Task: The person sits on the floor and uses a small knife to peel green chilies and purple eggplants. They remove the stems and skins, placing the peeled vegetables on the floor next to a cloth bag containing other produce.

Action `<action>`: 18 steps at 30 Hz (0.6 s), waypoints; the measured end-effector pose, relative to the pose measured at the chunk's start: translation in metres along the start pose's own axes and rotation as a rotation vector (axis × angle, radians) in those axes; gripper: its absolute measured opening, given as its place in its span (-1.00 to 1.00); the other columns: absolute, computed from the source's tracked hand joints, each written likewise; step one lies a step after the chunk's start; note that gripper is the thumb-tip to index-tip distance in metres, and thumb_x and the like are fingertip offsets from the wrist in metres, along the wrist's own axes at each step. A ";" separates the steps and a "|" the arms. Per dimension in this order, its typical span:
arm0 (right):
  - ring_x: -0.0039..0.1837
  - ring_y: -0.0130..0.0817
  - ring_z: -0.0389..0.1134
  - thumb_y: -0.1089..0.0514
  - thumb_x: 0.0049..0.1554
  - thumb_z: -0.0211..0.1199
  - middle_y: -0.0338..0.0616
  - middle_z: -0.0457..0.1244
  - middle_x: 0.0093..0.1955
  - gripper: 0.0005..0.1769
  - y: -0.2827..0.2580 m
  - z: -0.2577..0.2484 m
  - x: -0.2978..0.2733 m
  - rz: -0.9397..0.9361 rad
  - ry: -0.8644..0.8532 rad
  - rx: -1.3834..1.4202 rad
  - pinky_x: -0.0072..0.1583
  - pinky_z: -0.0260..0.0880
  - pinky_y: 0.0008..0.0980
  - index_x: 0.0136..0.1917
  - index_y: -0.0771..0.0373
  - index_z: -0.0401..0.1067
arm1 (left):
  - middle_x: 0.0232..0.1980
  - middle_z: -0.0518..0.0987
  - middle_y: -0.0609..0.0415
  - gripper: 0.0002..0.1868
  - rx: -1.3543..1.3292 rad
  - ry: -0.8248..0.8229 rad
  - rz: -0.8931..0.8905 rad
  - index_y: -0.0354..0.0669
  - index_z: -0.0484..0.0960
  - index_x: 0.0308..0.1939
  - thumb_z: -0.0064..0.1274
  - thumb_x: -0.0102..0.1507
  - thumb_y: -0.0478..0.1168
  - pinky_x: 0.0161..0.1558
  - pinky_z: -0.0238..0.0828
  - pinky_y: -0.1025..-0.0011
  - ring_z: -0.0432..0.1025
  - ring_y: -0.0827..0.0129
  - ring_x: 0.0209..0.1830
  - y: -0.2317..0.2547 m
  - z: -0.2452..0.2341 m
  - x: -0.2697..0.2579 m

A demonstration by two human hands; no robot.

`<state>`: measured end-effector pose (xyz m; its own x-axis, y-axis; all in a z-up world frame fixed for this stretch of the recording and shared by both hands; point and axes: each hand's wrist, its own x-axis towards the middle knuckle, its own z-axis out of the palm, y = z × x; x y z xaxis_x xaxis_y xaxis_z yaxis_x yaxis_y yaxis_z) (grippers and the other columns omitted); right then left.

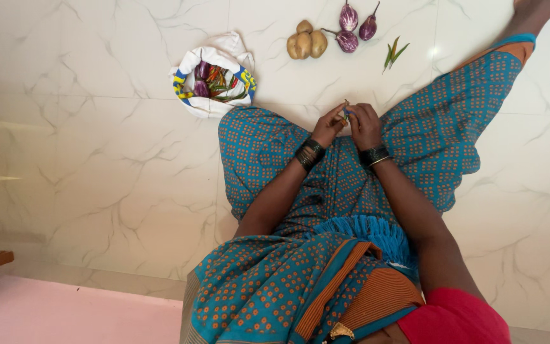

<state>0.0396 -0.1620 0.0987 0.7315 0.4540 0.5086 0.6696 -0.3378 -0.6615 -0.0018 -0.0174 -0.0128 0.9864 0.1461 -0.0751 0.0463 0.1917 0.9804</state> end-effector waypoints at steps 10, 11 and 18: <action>0.06 0.01 0.40 0.35 0.22 0.26 0.10 0.34 0.08 -0.76 -0.012 -0.004 -0.008 -0.005 -0.109 0.012 0.04 0.44 -0.18 0.17 0.28 0.51 | -0.19 0.57 0.18 -0.45 -0.096 0.068 -0.004 -0.17 0.49 0.45 0.07 0.34 -0.39 -0.25 0.42 0.53 0.38 0.58 -0.31 0.005 -0.001 0.003; 0.07 0.01 0.40 0.35 0.23 0.26 0.09 0.33 0.08 -0.77 -0.011 -0.003 -0.009 -0.001 -0.104 0.009 0.06 0.44 -0.17 0.17 0.27 0.51 | -0.21 0.58 0.18 -0.45 -0.088 0.066 -0.026 -0.14 0.46 0.44 0.07 0.34 -0.38 -0.27 0.43 0.54 0.39 0.58 -0.33 0.004 -0.002 0.002; 0.11 0.01 0.41 0.39 0.23 0.22 0.09 0.32 0.10 -0.75 0.005 -0.002 0.005 0.052 0.036 -0.003 0.09 0.46 -0.18 0.17 0.28 0.50 | -0.22 0.63 0.18 -0.46 0.030 -0.017 -0.041 -0.08 0.42 0.45 0.03 0.36 -0.38 -0.27 0.39 0.58 0.36 0.61 -0.34 0.003 0.001 -0.001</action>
<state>0.0472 -0.1633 0.0993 0.7697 0.4060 0.4926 0.6305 -0.3629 -0.6861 -0.0026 -0.0176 -0.0101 0.9861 0.1221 -0.1130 0.0916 0.1684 0.9815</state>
